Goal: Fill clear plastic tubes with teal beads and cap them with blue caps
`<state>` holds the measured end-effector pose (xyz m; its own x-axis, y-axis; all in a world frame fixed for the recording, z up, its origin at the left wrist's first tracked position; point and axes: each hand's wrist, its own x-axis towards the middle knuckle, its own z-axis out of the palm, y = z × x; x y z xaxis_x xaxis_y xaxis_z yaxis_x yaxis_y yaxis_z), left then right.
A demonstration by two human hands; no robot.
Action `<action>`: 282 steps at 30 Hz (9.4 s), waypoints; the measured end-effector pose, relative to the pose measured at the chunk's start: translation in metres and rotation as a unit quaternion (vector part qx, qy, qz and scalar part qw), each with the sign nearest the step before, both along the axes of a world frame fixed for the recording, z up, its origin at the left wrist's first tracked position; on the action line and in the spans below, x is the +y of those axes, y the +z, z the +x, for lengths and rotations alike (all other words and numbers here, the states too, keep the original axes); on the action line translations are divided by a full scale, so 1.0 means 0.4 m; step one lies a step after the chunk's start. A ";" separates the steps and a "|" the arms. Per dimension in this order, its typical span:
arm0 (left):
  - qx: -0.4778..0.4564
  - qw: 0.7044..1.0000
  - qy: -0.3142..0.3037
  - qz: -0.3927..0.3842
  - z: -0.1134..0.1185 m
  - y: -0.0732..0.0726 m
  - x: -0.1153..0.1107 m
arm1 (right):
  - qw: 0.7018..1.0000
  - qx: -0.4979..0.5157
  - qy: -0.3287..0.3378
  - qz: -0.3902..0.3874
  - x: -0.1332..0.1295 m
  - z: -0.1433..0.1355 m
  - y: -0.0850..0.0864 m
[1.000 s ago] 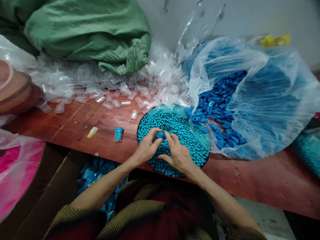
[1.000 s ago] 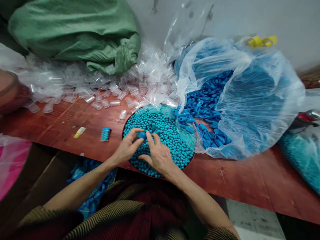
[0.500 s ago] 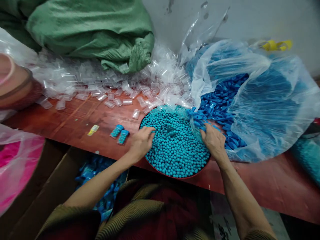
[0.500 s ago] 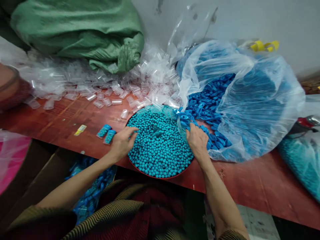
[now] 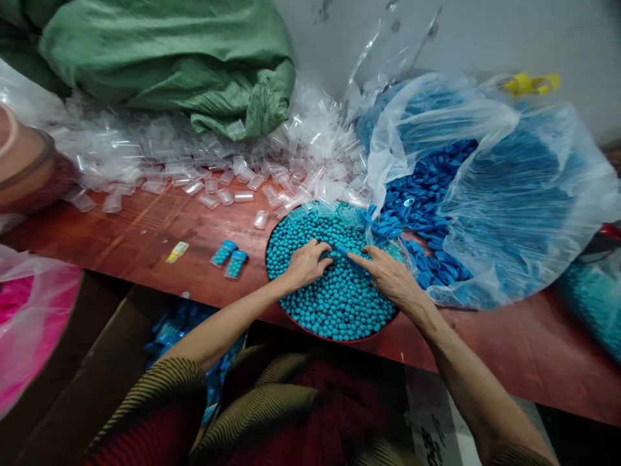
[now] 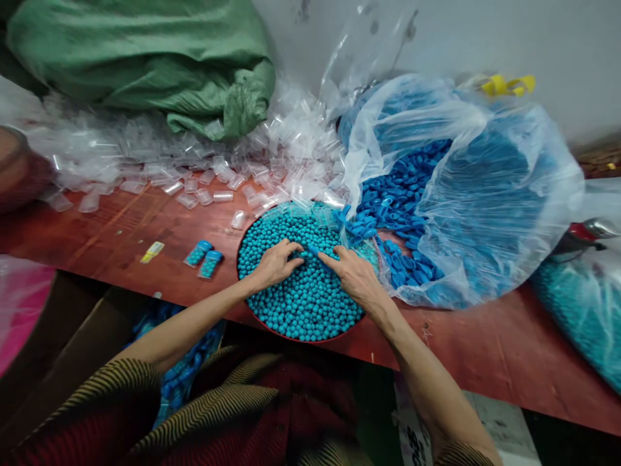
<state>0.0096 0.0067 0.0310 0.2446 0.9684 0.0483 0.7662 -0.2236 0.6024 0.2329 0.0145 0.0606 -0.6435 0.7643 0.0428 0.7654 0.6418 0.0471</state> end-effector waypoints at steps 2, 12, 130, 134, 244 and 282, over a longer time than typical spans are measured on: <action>-0.034 0.999 -0.013 -0.001 -0.014 0.006 0.005 | 1.000 -0.017 0.013 0.001 0.010 -0.003 0.002; -0.071 0.996 -0.022 -0.058 -0.029 0.017 0.013 | 0.995 -0.083 0.050 0.030 0.022 -0.031 -0.003; -0.332 0.938 0.073 -0.073 -0.014 0.040 -0.137 | 0.976 0.208 0.025 -0.067 -0.135 -0.214 -0.037; -0.255 0.954 0.150 -0.048 -0.158 0.038 -0.146 | 0.980 0.187 0.023 -0.068 -0.117 -0.198 -0.009; -0.320 0.932 0.026 -0.169 0.005 -0.013 -0.043 | 0.974 0.200 -0.074 -0.079 -0.036 -0.069 -0.038; -0.403 0.892 0.010 -0.204 0.039 0.025 -0.077 | 0.775 0.546 -0.129 -0.291 -0.055 -0.102 -0.033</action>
<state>0.0250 -0.0242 0.0411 0.2722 0.9493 -0.1572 0.0483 0.1497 0.9876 0.1919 -0.0074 0.0474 -0.2894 0.9557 0.0547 0.2516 0.1311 -0.9589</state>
